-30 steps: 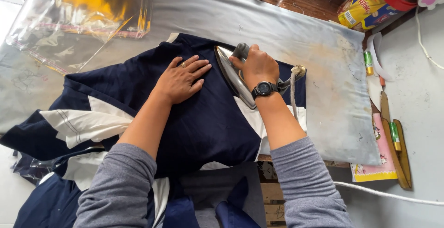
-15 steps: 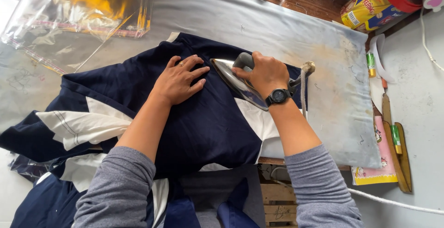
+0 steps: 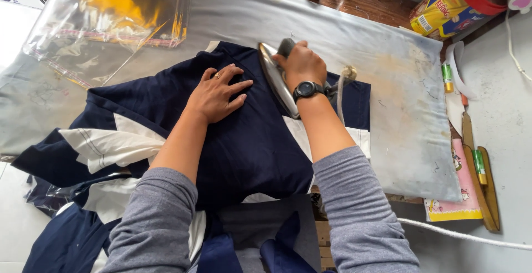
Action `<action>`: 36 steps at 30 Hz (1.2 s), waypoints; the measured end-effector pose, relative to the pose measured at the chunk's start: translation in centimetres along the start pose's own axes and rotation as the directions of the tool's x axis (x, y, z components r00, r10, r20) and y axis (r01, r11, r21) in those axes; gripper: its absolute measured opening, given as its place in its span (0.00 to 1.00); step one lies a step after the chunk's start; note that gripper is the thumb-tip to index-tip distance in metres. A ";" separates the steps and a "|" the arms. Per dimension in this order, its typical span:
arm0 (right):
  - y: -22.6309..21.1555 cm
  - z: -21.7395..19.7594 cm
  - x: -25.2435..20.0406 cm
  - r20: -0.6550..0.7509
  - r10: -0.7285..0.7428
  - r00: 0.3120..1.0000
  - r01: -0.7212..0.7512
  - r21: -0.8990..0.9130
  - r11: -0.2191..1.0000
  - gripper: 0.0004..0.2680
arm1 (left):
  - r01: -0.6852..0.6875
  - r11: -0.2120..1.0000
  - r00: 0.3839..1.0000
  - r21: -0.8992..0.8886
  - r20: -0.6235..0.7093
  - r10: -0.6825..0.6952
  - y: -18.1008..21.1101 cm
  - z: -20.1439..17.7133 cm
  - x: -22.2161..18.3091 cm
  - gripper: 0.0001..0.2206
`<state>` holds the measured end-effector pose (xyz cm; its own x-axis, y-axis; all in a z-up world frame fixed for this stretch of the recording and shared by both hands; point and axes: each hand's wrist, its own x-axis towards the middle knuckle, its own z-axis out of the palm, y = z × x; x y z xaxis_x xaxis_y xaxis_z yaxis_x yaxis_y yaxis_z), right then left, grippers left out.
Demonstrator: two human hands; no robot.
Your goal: Ironing a navy and white shirt on an ironing board, including spreading, smoothing, and folding the garment.
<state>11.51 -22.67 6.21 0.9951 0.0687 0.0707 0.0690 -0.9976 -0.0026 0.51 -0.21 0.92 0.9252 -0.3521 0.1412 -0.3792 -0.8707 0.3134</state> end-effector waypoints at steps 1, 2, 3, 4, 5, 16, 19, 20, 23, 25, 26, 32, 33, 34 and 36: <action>0.4 -0.1 0.2 0.044 0.089 0.995 -0.090 0.016 0.996 0.25 | 0.009 1.000 1.000 0.001 0.006 -0.009 0.0 0.0 -0.1 0.21; 2.1 0.1 0.2 0.041 0.088 0.995 -0.088 0.013 0.996 0.25 | 0.010 1.000 1.000 -0.001 0.002 -0.010 -0.1 0.1 0.0 0.21; 3.8 0.4 0.3 0.051 0.144 0.988 -0.144 0.000 0.990 0.26 | 0.015 1.000 1.000 0.008 -0.002 -0.015 -0.3 0.4 0.0 0.21; 5.5 0.7 0.4 0.061 0.201 0.978 -0.200 -0.017 0.980 0.28 | 0.021 1.000 1.000 0.014 -0.006 -0.020 -0.4 0.7 0.0 0.21; 7.5 0.6 0.0 0.059 0.200 0.978 -0.199 -0.023 0.980 0.28 | 0.021 1.000 1.000 0.008 -0.009 -0.021 -0.5 0.7 0.1 0.21; 17.5 -5.3 -11.5 0.014 0.383 0.923 -0.381 -0.080 0.921 0.29 | -0.007 0.998 0.994 0.063 -0.105 0.013 -0.8 1.6 0.0 0.21; 16.6 -7.4 -15.3 0.031 0.362 0.932 -0.359 -0.070 0.931 0.28 | -0.029 0.989 0.976 0.145 -0.210 0.059 -1.5 3.4 -0.3 0.19; 17.7 -7.3 -15.7 0.024 0.360 0.933 -0.358 -0.070 0.931 0.28 | -0.029 0.989 0.974 0.146 -0.217 0.060 -1.6 3.9 -0.5 0.19; 21.7 -6.0 -16.0 0.008 0.397 0.918 -0.393 -0.121 0.912 0.29 | -0.001 0.969 0.944 0.248 -0.318 0.083 -1.9 4.4 -2.2 0.19; 25.8 -3.7 -15.0 -0.135 0.412 0.901 -0.433 -0.225 0.873 0.31 | 0.020 0.955 0.929 0.295 -0.358 0.091 -1.8 4.2 -4.4 0.21; 27.9 -3.0 -14.0 -0.136 0.402 0.905 -0.423 -0.225 0.878 0.31 | 0.031 0.955 0.928 0.296 -0.363 0.082 -1.5 2.6 -6.1 0.21; 29.8 -2.0 -9.5 -0.050 0.640 0.767 -0.562 -0.535 0.631 0.39 | 0.352 0.828 0.858 0.436 -0.503 -0.100 -2.5 -7.0 -18.7 0.23; 29.0 -0.7 -9.6 -0.171 0.408 0.897 -0.433 -0.525 0.732 0.34 | 0.453 0.780 0.824 0.432 -0.536 -0.181 -4.0 -7.5 -21.1 0.23; 28.2 0.6 -9.5 -0.291 0.142 0.946 -0.284 -0.537 0.795 0.30 | 0.550 0.721 0.779 0.422 -0.570 -0.261 -5.4 -7.9 -23.6 0.22; 23.1 0.8 -11.7 -0.199 0.174 0.964 -0.236 -0.354 0.905 0.26 | 0.633 0.742 0.719 0.219 -0.522 -0.459 -7.2 -8.7 -26.9 0.25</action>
<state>1.51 -46.50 4.52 0.9577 -0.1086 0.2665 -0.1975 -0.9215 0.3343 -21.73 18.49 3.04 0.8326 0.3255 0.4481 0.3069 -0.9446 0.1161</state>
